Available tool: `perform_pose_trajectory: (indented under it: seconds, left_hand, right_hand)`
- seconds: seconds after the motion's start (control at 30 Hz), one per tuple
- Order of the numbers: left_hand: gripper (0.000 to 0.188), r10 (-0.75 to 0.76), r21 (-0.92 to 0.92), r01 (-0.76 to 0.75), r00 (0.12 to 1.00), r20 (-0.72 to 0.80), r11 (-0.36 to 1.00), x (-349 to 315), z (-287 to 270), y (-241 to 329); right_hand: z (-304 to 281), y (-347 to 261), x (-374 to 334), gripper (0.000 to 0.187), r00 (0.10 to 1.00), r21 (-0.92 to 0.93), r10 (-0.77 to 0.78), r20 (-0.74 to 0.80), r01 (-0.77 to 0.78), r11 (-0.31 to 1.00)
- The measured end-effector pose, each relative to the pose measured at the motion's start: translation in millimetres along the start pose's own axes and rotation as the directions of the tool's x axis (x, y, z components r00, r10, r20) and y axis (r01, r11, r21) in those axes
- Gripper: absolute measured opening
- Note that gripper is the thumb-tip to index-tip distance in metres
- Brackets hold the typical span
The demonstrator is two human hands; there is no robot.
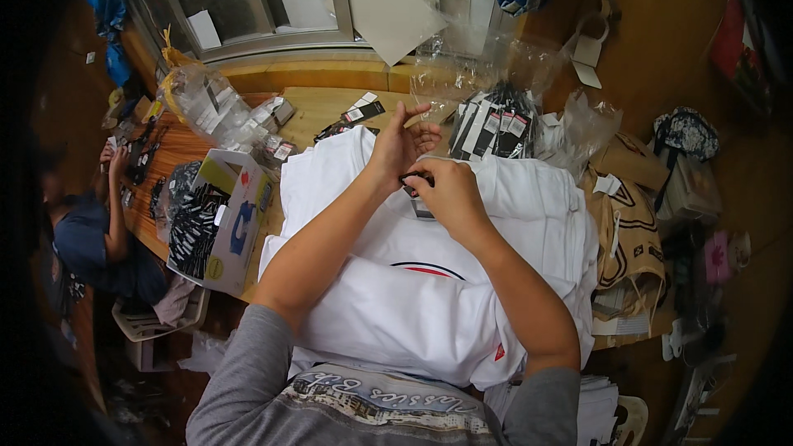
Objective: The person attaches security tags to a stack of white t-shirts using a handheld tagging tool. They repeatedly pick up a tag, position it on the collar of a shirt, and use the tool to fasten it before moving to the next shirt in the pile.
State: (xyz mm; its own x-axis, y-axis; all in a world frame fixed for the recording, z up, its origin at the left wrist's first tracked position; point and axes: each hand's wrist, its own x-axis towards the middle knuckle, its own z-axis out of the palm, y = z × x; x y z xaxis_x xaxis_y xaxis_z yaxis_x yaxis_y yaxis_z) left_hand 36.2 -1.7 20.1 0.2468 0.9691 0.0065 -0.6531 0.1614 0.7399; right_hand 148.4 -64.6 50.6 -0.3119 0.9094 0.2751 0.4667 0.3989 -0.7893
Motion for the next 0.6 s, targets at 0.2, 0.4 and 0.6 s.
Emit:
perform_pose_trajectory:
  seconds: [0.2,0.4,0.6]
  left_hand:
    - [0.045,0.137,0.198,-0.14,0.99,0.032,0.97,-4.7,12.8,6.0]
    - [0.045,0.185,0.097,-0.189,0.982,0.041,0.977,-13.4,23.8,10.5]
    - [0.043,0.245,0.036,-0.246,0.969,0.028,0.969,-14.6,23.5,9.7]
  right_hand:
    - [1.2,-11.5,-3.3,0.008,1.0,-0.247,-0.024,0.005,0.025,0.969]
    - [5.8,-10.8,-6.2,0.005,0.997,-0.094,0.028,-0.069,-0.034,0.995]
    - [14.1,-8.5,-8.9,0.005,0.986,-0.05,0.039,-0.16,-0.047,0.998]
